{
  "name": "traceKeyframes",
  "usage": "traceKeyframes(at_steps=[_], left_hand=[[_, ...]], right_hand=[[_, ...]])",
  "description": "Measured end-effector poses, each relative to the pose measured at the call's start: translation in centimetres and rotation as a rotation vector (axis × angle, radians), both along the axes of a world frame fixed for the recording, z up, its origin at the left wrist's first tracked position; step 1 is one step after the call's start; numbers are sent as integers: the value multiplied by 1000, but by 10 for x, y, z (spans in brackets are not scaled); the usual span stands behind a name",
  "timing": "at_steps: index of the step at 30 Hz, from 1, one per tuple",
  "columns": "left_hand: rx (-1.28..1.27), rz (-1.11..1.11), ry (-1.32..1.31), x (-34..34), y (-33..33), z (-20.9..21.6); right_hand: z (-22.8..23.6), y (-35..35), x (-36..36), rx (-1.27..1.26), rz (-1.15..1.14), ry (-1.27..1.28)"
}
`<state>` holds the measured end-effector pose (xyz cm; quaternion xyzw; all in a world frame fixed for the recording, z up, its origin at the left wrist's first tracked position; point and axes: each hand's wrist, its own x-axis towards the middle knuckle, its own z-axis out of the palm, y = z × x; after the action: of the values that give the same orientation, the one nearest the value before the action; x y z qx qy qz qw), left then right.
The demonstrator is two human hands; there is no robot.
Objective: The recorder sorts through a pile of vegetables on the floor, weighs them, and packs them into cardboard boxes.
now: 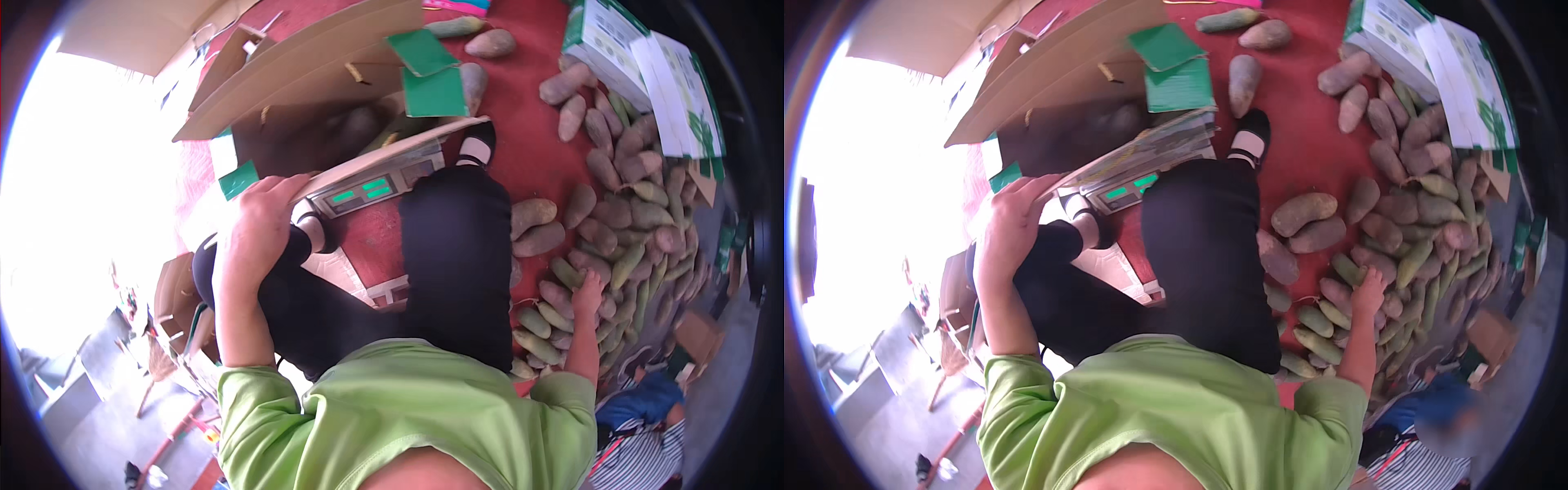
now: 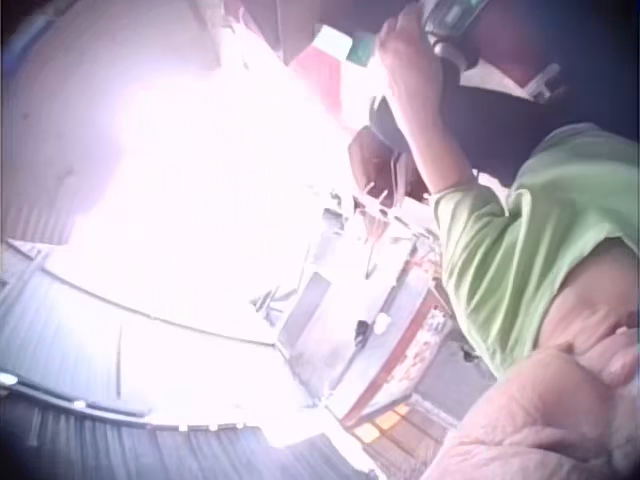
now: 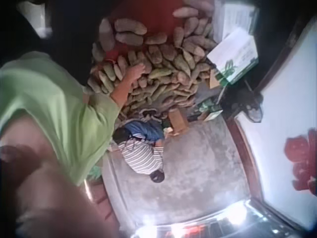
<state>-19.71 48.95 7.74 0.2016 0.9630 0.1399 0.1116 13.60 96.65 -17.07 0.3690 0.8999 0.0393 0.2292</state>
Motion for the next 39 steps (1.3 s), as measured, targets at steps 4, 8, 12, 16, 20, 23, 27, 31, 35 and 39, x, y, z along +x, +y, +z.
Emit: traceKeyframes(at_steps=[4, 8, 12, 16, 20, 23, 27, 31, 35, 39], left_hand=[[2, -21, -18, 4, -9, 7], [33, 13, -129, 4, -19, 10], [39, 54, -154, 6, -31, 12], [48, 69, -126, 8, -42, 14], [11, 69, -93, 12, -47, 11], [19, 42, -72, 10, -49, 10], [-5, 46, -61, 14, -52, 8], [-49, 33, -105, 10, -47, 12], [65, -9, -80, 7, -42, 11], [-15, -31, -84, 3, -48, 3]], right_hand=[[8, 23, -43, -200, 16, 475], [94, -9, -126, -526, -58, 850], [204, -59, -198, -811, 82, 1140], [289, -100, -251, -965, 448, 1270], [314, -170, -315, -1031, 689, 1224], [318, -206, -342, -938, 817, 999], [313, -251, -359, -1026, 996, 1037], [271, -291, -385, -1059, 906, 962], [205, -311, -407, -1159, 637, 832], [225, -292, -398, -1168, 771, 982]])
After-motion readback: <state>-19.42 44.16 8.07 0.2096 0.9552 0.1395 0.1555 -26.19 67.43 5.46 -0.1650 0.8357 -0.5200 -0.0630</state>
